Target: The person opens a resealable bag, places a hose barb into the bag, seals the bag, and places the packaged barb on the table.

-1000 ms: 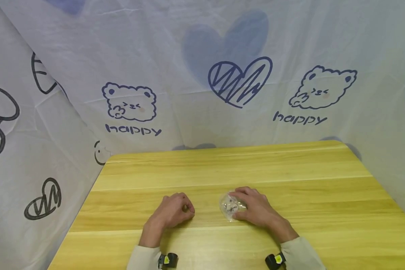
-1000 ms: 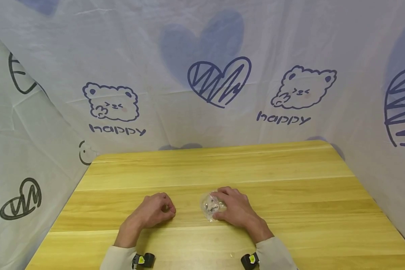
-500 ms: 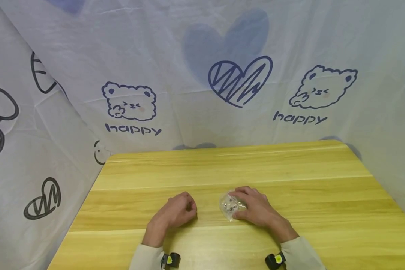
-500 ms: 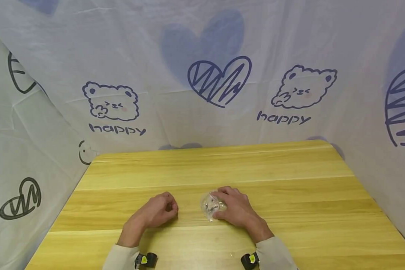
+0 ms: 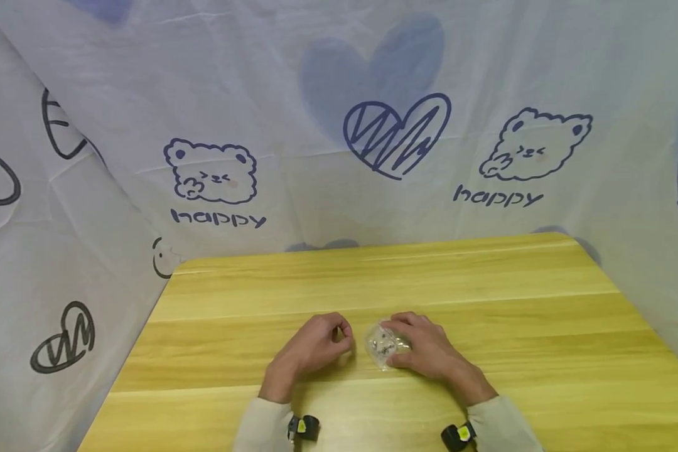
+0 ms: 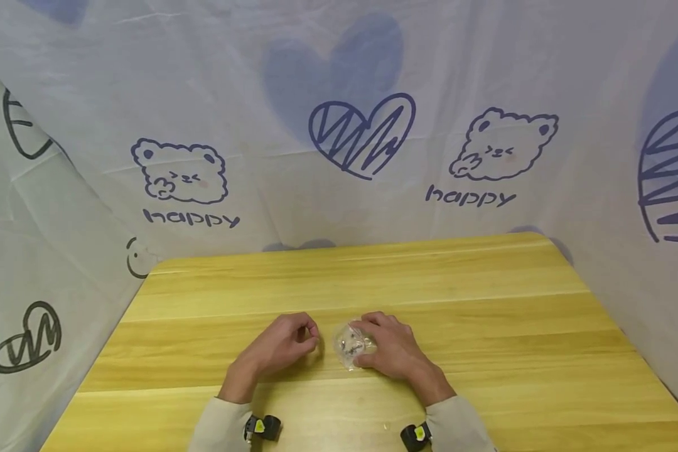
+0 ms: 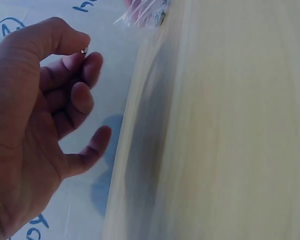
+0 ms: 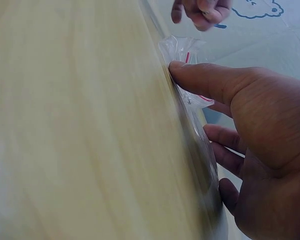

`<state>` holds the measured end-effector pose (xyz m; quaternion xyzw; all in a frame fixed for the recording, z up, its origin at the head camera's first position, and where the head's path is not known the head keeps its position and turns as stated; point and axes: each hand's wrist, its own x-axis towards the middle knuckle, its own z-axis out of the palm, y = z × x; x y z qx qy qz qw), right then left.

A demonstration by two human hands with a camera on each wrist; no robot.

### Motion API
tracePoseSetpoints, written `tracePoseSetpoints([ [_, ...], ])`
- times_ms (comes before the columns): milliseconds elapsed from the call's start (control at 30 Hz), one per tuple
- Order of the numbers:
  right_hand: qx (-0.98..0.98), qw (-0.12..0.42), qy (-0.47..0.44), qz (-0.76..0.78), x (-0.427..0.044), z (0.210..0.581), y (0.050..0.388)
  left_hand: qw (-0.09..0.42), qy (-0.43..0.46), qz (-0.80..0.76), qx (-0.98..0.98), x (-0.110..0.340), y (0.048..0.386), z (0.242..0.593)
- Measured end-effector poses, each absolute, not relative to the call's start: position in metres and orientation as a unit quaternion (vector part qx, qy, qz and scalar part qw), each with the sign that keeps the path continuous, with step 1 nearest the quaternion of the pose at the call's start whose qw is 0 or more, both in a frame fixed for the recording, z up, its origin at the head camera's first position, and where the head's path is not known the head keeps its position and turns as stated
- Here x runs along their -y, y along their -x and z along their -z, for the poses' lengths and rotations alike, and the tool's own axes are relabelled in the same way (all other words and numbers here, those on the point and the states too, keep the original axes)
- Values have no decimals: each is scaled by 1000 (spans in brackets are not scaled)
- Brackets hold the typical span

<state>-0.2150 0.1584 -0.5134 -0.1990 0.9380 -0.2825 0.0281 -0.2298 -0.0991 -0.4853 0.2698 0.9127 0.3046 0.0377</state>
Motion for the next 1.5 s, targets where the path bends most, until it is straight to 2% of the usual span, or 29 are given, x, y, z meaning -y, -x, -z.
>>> tracePoseSetpoints([
  [167,-940,26,197,278,-159,515,216,-1,-294,-295,-909,84,237,487],
  [433,-938,20,206,279,-159,515,216,-21,-326,-257,-909,63,244,491],
  [733,-936,20,214,280,-157,515,216,1,-307,-213,-928,54,240,492],
  [1167,-942,26,204,265,-158,514,217,-6,-298,-235,-925,64,234,491],
  [1500,-944,22,209,253,-157,512,215,23,-308,-245,-919,70,231,492],
])
